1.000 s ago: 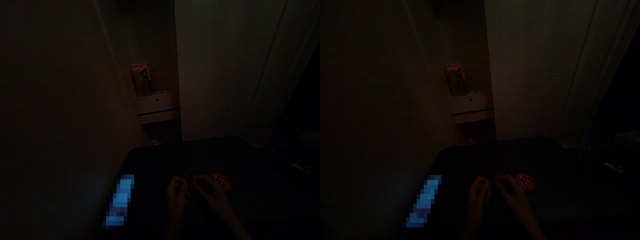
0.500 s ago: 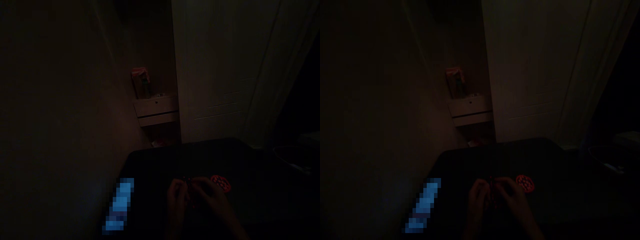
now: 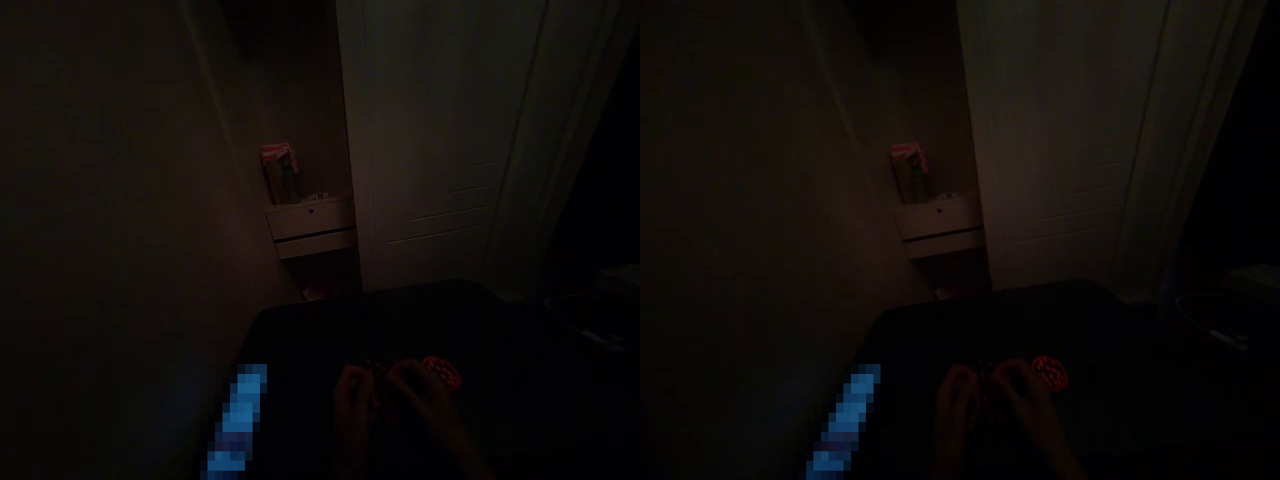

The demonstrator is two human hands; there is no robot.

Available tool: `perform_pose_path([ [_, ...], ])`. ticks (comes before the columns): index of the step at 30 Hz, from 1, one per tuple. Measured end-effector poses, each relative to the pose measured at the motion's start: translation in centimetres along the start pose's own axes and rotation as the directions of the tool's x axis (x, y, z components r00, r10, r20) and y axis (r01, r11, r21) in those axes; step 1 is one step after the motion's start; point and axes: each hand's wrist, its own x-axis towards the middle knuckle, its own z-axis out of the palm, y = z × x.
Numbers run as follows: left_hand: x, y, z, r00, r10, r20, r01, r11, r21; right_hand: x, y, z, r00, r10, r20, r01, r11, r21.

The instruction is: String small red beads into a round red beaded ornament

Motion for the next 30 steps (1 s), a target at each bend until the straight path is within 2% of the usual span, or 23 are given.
perform_pose_path([
  [4,0.0,0.1,0.0,1.000,0.007,-0.018,-0.007,1.000,0.015,0.0,-0.1,-0.2,1.000,0.006,0.007,-0.006,1.000,-0.025],
  [10,0.1,0.0,0.0,1.000,-0.008,-0.022,0.007,1.000,-0.012,-0.1,0.4,-0.2,0.994,-0.112,-0.020,0.110,0.991,-0.070],
  [15,0.2,-0.1,0.0,1.000,-0.001,-0.010,0.001,1.000,-0.001,0.1,1.3,0.1,0.985,-0.163,0.051,0.168,0.977,-0.131],
  [30,0.0,-0.1,0.0,1.000,-0.015,-0.014,0.015,1.000,-0.014,0.2,2.1,0.3,0.977,-0.199,0.072,0.207,0.968,-0.144],
])
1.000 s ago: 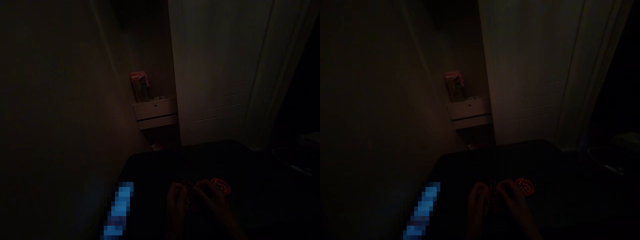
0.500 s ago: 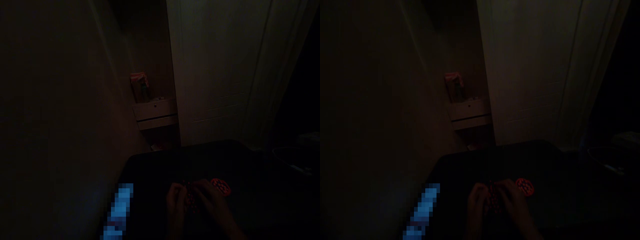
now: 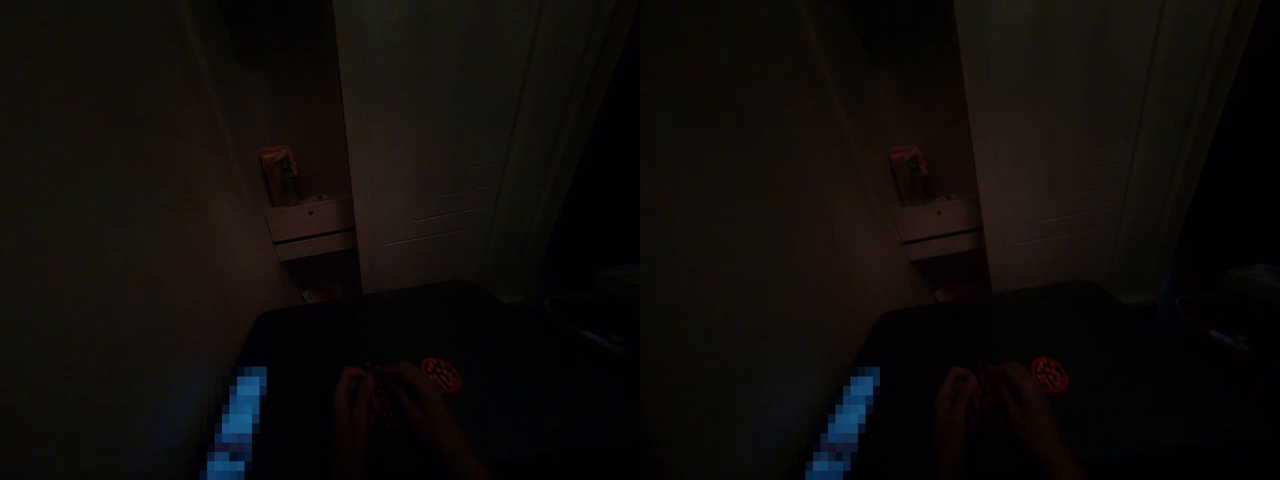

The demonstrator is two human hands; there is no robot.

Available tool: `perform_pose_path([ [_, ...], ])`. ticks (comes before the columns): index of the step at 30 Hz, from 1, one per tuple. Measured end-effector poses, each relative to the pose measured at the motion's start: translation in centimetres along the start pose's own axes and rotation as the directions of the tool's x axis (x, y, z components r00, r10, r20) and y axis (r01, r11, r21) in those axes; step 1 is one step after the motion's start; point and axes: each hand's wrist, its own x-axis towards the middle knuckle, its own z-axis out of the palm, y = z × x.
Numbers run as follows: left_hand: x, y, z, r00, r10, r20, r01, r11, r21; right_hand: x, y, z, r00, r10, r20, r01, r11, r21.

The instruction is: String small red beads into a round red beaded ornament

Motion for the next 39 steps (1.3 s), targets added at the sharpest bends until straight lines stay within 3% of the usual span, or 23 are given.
perform_pose_path([
  [18,0.0,0.4,0.0,1.000,0.008,0.018,-0.008,1.000,0.014,-0.1,-0.7,-0.2,1.000,0.011,0.018,-0.011,1.000,0.011],
  [24,-0.2,0.3,0.1,1.000,-0.001,0.012,0.002,1.000,-0.018,-0.1,-2.0,-0.4,0.999,0.040,0.021,-0.041,0.997,0.063],
  [39,0.2,-0.1,-0.2,0.997,0.017,0.073,-0.016,1.000,-0.006,-0.5,-2.9,-0.3,0.992,-0.035,0.119,0.016,0.987,0.162],
])
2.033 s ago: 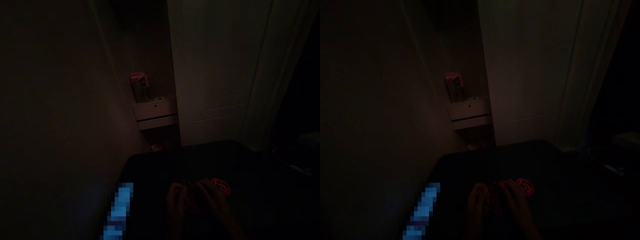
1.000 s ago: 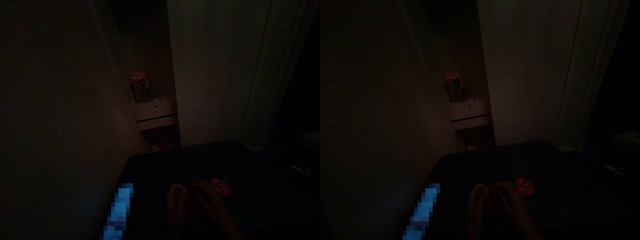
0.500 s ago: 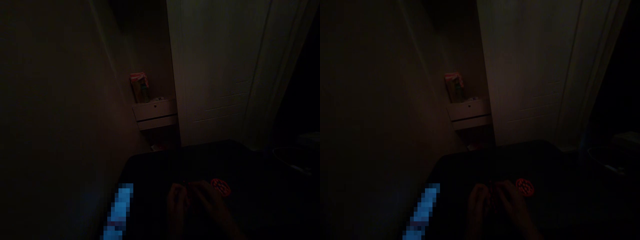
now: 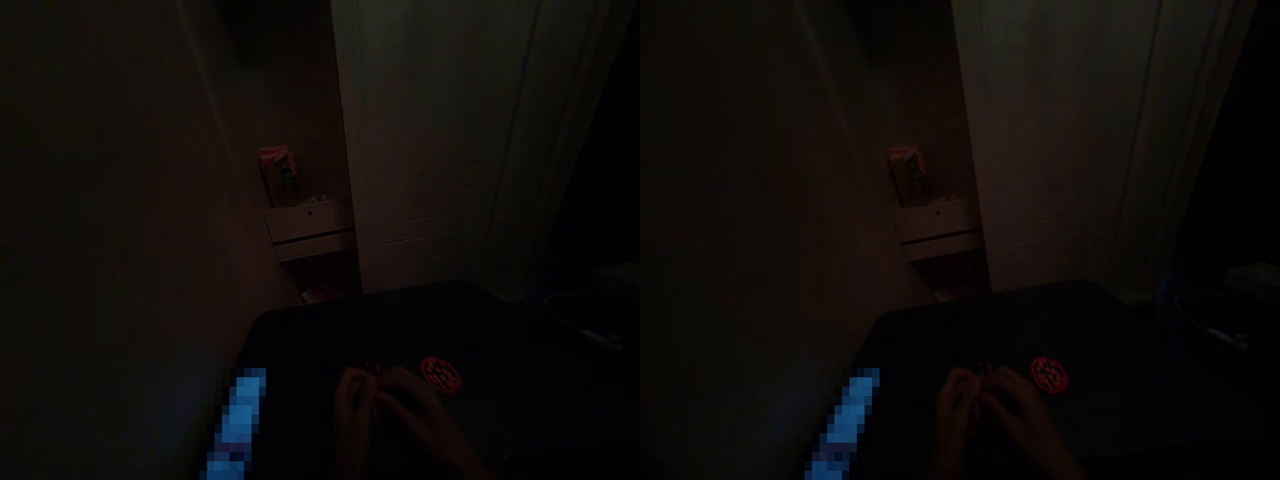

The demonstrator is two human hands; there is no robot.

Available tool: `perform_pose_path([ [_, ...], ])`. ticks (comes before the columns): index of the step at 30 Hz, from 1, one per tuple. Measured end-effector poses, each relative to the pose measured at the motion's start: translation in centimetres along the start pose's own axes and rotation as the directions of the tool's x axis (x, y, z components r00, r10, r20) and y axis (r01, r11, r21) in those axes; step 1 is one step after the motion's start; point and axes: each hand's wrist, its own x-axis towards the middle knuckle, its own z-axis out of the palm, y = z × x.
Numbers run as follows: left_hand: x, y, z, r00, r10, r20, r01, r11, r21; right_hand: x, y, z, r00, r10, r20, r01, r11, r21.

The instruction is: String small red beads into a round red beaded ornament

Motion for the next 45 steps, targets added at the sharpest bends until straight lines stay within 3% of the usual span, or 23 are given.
perform_pose_path([
  [25,0.37,-0.54,-0.23,0.997,0.022,0.069,-0.026,0.998,0.052,0.13,0.07,0.04,1.000,-0.031,-0.004,0.031,0.999,-0.010],
  [45,0.45,-0.22,-0.01,0.999,0.020,0.033,-0.020,1.000,0.010,-0.07,0.17,0.17,1.000,-0.007,-0.008,0.007,0.998,-0.055],
])
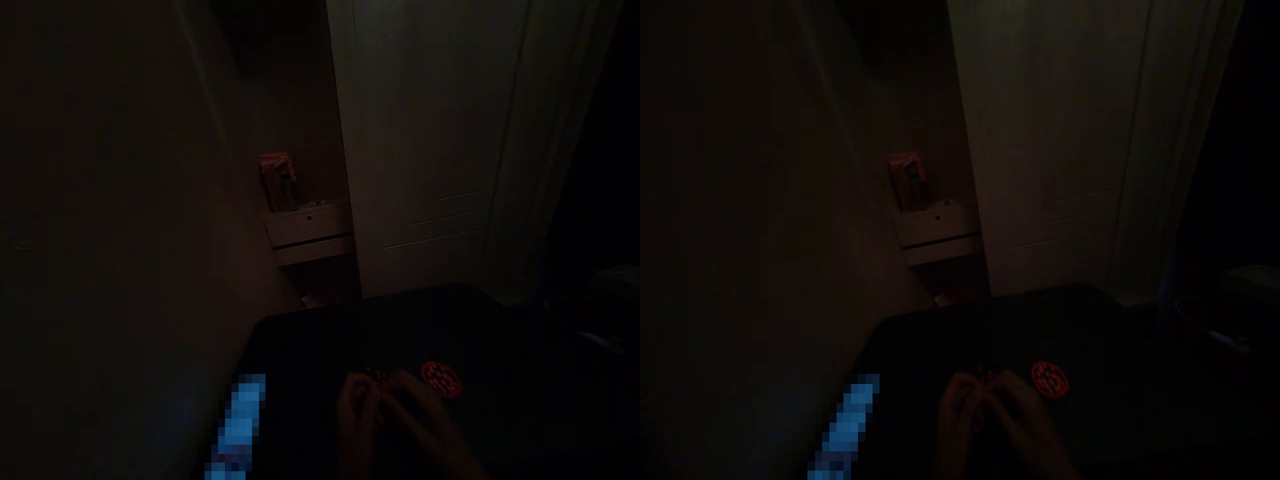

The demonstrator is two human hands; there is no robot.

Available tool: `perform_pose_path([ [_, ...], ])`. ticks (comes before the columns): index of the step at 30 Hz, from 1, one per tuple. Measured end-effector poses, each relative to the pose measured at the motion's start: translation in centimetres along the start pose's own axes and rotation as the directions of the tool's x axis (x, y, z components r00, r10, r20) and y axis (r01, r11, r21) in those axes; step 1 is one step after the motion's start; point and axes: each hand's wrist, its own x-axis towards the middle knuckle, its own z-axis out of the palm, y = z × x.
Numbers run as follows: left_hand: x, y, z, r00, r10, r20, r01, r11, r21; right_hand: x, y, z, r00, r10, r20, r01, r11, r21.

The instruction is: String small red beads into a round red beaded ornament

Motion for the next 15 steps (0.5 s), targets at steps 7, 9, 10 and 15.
perform_pose_path([
  [7,0.11,-0.69,-0.46,1.000,-0.003,0.016,0.003,1.000,-0.020,0.03,0.26,0.26,0.999,0.029,0.017,-0.030,0.999,0.026],
  [9,0.05,-0.58,-0.49,1.000,0.001,0.019,-0.001,1.000,-0.009,0.03,0.22,0.33,0.999,0.043,0.020,-0.044,0.998,0.041],
  [10,-0.01,-0.44,-0.47,1.000,0.004,0.016,-0.004,1.000,0.000,0.02,0.14,0.35,0.999,0.044,0.020,-0.045,0.998,0.043],
  [15,-0.26,0.29,-0.27,1.000,0.010,0.000,-0.010,1.000,0.020,-0.09,-0.71,0.29,0.999,0.039,-0.009,-0.038,0.999,0.038],
])
